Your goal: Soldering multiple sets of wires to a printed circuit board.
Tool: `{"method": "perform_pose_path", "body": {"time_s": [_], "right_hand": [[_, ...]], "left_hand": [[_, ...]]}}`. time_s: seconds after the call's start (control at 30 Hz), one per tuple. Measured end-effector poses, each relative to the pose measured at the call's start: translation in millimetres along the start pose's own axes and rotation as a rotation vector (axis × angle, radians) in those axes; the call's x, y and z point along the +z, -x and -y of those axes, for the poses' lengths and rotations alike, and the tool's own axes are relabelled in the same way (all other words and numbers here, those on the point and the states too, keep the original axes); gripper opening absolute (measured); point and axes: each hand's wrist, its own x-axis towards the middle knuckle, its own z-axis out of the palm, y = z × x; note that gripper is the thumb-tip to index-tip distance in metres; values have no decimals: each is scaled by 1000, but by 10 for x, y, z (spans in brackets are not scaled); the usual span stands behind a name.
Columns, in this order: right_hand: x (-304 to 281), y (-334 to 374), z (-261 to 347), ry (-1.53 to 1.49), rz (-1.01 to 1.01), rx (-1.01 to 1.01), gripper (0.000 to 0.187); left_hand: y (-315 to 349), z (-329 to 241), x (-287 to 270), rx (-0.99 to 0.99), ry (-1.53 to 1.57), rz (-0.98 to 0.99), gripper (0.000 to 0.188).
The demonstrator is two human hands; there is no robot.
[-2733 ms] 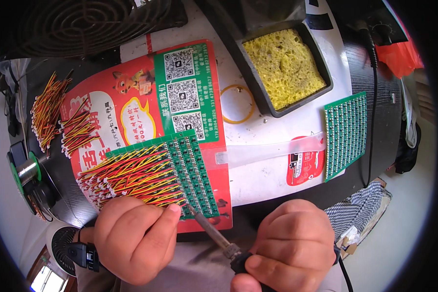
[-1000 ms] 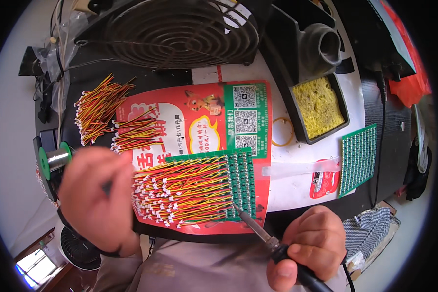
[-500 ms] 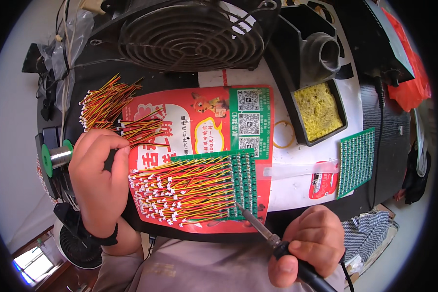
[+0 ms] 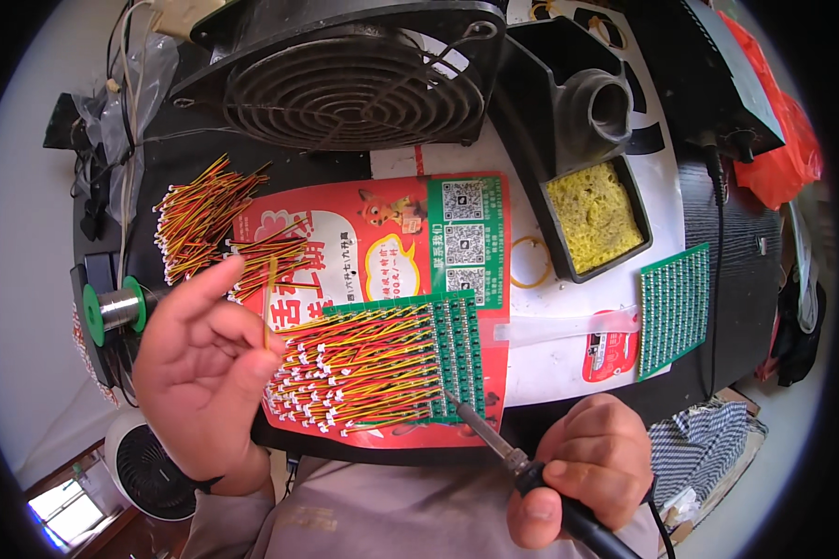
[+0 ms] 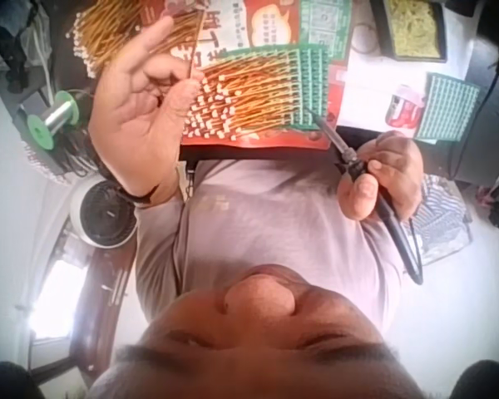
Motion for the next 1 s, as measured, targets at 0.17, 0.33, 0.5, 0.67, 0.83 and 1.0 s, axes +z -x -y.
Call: {"method": "perform_pose_path", "body": {"time_s": [0.17, 0.33, 0.5, 0.67, 0.83, 1.0], "right_hand": [[4, 5, -6, -15, 5, -19, 19], [-3, 12, -7, -8, 24, -11, 19], [9, 1, -22, -6, 12, -25, 20], [2, -26, -2, -34, 44, -1, 20], [118, -55, -5, 74, -47, 7, 20], [4, -33, -6, 23, 3, 20, 20]], "left_hand": [[27, 4, 22, 29, -46, 114, 21], [2, 56, -1, 30, -3, 231, 10], [-23, 60, 88, 147, -63, 193, 12], [61, 24, 185, 345, -444, 190, 24], [97, 197, 315, 541, -364, 262, 31], [246, 189, 359, 502, -525, 246, 28]]}}
